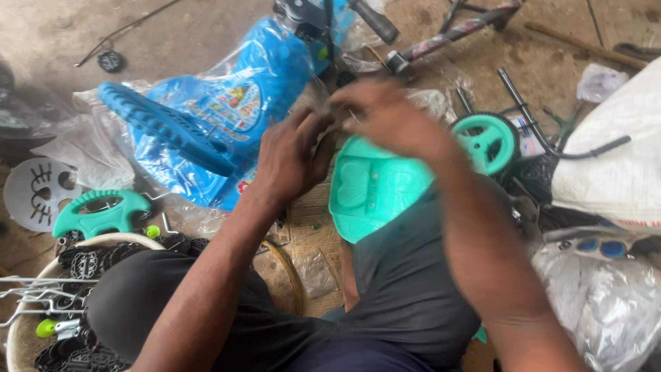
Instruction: The person assembles a blue plastic tricycle by attaching the handlebar to the frame, securing it with a bolt and nut, and then attaching a wheel to the axle. The person uses pliers and a wrench to tighten the components.
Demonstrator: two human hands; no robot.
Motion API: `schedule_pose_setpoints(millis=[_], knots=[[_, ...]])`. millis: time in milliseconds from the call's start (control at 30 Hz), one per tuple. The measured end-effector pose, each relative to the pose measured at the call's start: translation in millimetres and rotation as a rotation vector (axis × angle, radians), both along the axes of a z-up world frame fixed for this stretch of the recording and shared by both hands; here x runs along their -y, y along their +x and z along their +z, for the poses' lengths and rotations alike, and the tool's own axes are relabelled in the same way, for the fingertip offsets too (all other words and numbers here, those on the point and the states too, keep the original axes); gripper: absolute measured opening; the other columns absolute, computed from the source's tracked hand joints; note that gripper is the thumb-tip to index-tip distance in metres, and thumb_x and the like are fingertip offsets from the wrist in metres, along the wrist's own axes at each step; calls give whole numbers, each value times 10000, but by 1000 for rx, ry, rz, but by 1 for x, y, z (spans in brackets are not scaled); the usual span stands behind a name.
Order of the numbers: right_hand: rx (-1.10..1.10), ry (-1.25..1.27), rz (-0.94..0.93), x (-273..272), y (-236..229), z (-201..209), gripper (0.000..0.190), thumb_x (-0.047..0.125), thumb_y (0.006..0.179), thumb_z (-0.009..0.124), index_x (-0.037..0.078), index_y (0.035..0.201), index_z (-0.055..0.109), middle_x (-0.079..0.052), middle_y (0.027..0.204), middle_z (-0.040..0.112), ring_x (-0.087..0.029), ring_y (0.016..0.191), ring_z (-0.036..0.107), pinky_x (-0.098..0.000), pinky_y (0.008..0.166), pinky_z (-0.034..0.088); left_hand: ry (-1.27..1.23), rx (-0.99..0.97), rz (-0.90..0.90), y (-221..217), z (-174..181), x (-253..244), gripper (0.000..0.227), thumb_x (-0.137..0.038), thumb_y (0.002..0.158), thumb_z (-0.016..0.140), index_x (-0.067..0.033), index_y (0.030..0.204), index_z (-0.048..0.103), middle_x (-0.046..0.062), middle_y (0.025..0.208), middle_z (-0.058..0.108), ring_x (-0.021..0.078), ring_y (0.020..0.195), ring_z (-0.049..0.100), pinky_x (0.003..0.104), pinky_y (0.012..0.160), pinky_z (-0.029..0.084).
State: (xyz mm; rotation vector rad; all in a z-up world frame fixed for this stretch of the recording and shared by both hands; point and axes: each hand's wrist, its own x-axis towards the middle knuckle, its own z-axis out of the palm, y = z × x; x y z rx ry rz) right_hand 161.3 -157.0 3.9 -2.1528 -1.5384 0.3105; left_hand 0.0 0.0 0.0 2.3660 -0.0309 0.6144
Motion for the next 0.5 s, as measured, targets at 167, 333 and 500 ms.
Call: schedule_pose_setpoints(millis=[167, 333, 500], knots=[[-336, -46, -339, 122, 80, 49, 243, 196, 957, 731, 65, 1161, 739, -78, 1009, 761, -187, 878, 719, -338, 782, 581, -40, -101, 8, 77, -12, 42, 203, -166, 902, 728, -85, 1078, 669, 132, 956, 663, 359, 819, 667, 508, 687, 501], [-618, -102, -705, 198, 179, -135, 286, 170, 920, 706, 90, 1194, 722, -91, 1049, 771, -220, 826, 722, -361, 758, 586, 16, -199, -148, 209, -103, 87, 216, -217, 898, 724, -43, 998, 646, 162, 962, 666, 413, 876, 657, 528, 735, 510], [-231, -317, -683, 235, 235, -348, 453, 306, 751, 836, 77, 1129, 736, -198, 1164, 712, -409, 1099, 657, -513, 926, 505, 220, -628, -334, 365, -201, 140, 178, -181, 809, 714, -30, 901, 732, 239, 940, 709, 431, 926, 687, 522, 795, 546]])
